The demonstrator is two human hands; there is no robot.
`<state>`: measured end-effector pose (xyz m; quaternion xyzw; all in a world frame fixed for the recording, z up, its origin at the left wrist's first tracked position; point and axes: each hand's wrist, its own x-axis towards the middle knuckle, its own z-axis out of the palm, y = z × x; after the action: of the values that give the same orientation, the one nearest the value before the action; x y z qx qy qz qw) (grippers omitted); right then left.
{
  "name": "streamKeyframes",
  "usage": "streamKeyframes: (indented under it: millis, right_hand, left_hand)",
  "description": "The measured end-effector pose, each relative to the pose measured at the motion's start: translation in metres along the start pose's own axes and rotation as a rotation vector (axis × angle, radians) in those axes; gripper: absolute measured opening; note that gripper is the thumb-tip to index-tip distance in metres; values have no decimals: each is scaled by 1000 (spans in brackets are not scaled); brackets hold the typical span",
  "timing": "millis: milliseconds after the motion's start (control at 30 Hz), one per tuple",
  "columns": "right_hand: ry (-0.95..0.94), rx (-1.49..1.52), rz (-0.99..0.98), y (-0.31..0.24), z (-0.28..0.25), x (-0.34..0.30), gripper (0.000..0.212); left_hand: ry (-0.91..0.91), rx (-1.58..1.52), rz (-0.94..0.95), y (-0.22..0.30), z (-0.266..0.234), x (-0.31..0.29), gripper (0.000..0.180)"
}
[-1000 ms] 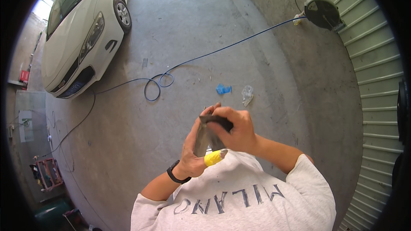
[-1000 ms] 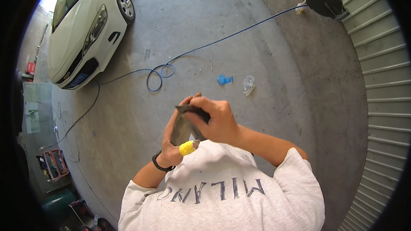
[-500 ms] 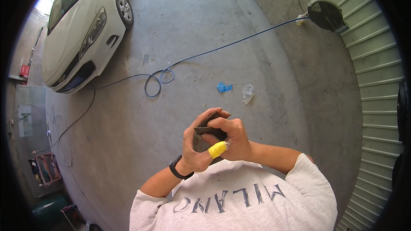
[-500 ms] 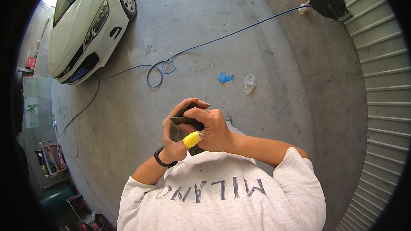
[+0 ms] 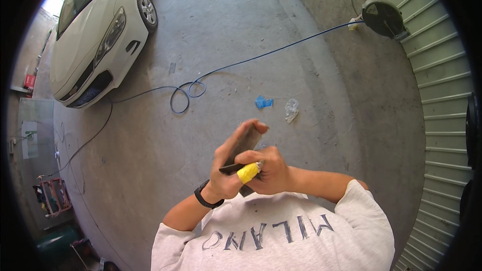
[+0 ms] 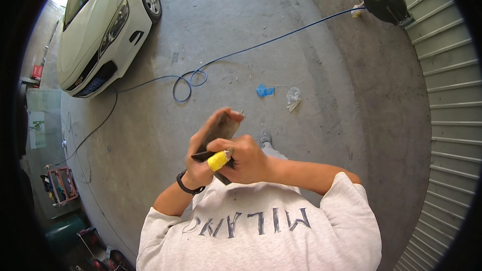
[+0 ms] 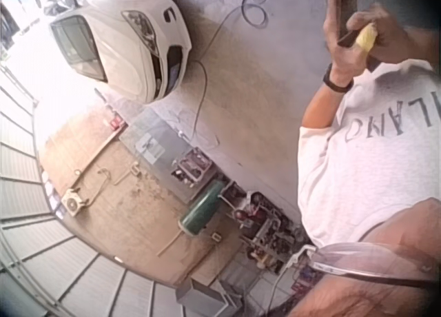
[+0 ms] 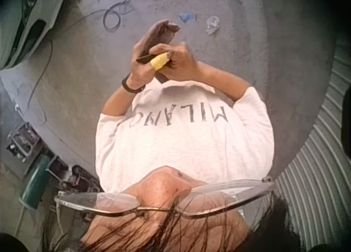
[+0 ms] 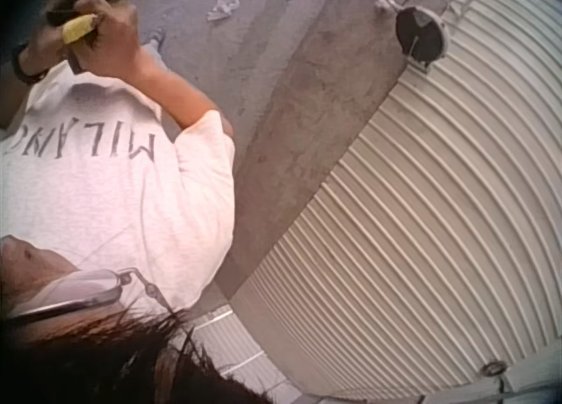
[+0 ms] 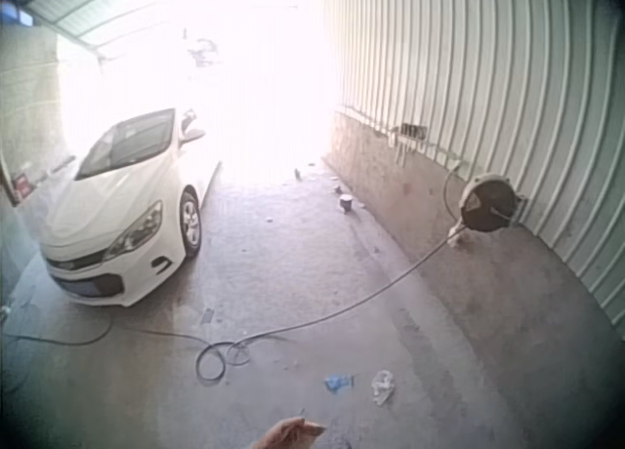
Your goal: The person holds a small rectangular metal piece and rubs its surface with a sanding block. They repeatedly flip the piece and continue sanding different areas while standing in a garage.
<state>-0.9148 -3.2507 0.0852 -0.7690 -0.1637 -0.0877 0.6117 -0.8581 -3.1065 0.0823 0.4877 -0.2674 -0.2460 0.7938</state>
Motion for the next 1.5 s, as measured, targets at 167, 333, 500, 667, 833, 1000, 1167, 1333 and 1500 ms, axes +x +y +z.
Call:
streamKeyframes:
  millis: [167,333,500,667,833,1000,1167,1333,1500]
  right_hand:
    - [308,-74,134,0,-29,26,20]
    - [191,-100,-75,-1,-20,21,22]
    - [157,0,-129,-2,-4,4,23]
    - [173,-7,-114,-2,-2,0,23]
    - [186,-24,-102,0,3,-6,22]
    - [104,24,-89,-5,9,-13,26]
    - [-31,1,-30,-10,-7,3,31]
    - [222,-50,17,-6,-26,17,23]
    - [144,-41,-177,-6,-13,5,26]
  left_hand:
    - [21,-58,19,5,12,-14,91]
    - [60,3,-55,2,18,-11,88]
    - [16,20,-63,9,14,-7,76]
    - [-3,77,-29,12,15,-6,66]
    - [-43,87,-8,10,12,-5,62]
    - [-93,106,-82,7,10,-4,70]
    - [27,-55,-99,10,13,-6,86]
    - [16,-41,-28,11,21,-10,92]
    - [-11,-25,-122,4,20,-8,75]
